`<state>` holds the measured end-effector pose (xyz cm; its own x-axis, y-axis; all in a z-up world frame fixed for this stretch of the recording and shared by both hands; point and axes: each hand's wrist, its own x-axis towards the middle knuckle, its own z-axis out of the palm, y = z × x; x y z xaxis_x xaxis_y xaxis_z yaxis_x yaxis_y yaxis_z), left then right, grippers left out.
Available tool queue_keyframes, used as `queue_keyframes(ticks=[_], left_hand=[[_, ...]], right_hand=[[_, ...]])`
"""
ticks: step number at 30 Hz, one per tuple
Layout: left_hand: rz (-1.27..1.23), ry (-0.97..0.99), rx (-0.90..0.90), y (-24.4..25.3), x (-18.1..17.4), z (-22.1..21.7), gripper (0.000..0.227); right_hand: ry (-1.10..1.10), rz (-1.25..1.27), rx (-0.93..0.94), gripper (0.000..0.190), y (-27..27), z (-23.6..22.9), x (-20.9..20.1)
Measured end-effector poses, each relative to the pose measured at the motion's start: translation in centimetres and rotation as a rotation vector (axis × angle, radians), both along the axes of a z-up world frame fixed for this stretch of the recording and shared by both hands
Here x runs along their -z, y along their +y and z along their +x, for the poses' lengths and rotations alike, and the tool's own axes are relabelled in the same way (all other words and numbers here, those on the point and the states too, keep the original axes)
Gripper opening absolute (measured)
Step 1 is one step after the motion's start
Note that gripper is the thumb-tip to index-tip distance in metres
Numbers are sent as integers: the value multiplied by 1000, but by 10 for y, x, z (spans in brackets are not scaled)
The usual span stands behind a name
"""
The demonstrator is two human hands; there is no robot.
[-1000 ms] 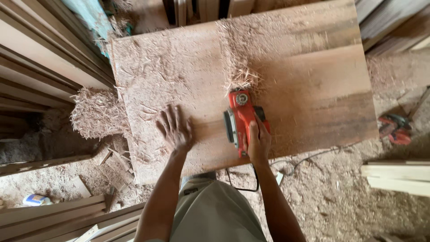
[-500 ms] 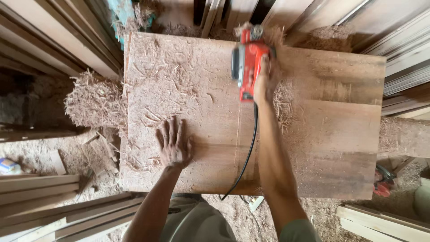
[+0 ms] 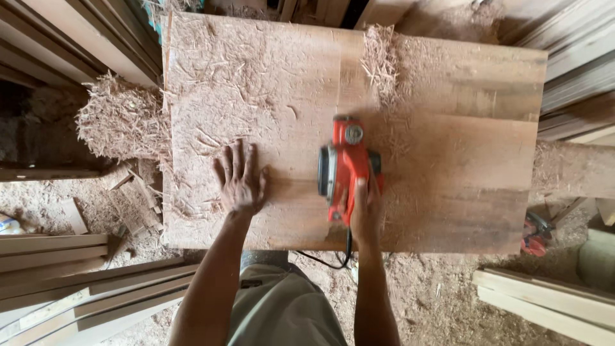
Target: The person uses a red electric sander to smooth a large wooden board. They move the sander back and forth across the surface, generating wood shavings, while keeping their left hand on the board for stability.
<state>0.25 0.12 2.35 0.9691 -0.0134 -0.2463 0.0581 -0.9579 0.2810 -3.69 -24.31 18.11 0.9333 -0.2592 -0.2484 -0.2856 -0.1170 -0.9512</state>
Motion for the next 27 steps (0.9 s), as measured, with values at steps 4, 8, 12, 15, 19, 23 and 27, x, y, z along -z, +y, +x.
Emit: queue_keyframes(ticks=[4, 8, 12, 15, 19, 23, 27], left_hand=[[26, 62, 3, 1, -5, 2, 74], [27, 43, 1, 0, -9, 0, 74], [-2, 16, -6, -1, -9, 2, 73], [-4, -6, 1, -3, -8, -2, 74], [-28, -35, 14, -4, -9, 1, 73], [-40, -24, 7, -4, -11, 1, 73], [-39, -57, 6, -5, -12, 0, 72]], right_hand=[[44, -122, 111, 55, 13, -94, 4], [122, -7, 331, 53, 28, -166, 18], [22, -35, 286, 53, 22, -151, 31], [9, -50, 266, 54, 16, -110, 32], [-4, -21, 282, 55, 17, -54, 21], [0, -124, 272, 53, 17, -14, 13], [-46, -3, 310, 54, 19, 25, 12]])
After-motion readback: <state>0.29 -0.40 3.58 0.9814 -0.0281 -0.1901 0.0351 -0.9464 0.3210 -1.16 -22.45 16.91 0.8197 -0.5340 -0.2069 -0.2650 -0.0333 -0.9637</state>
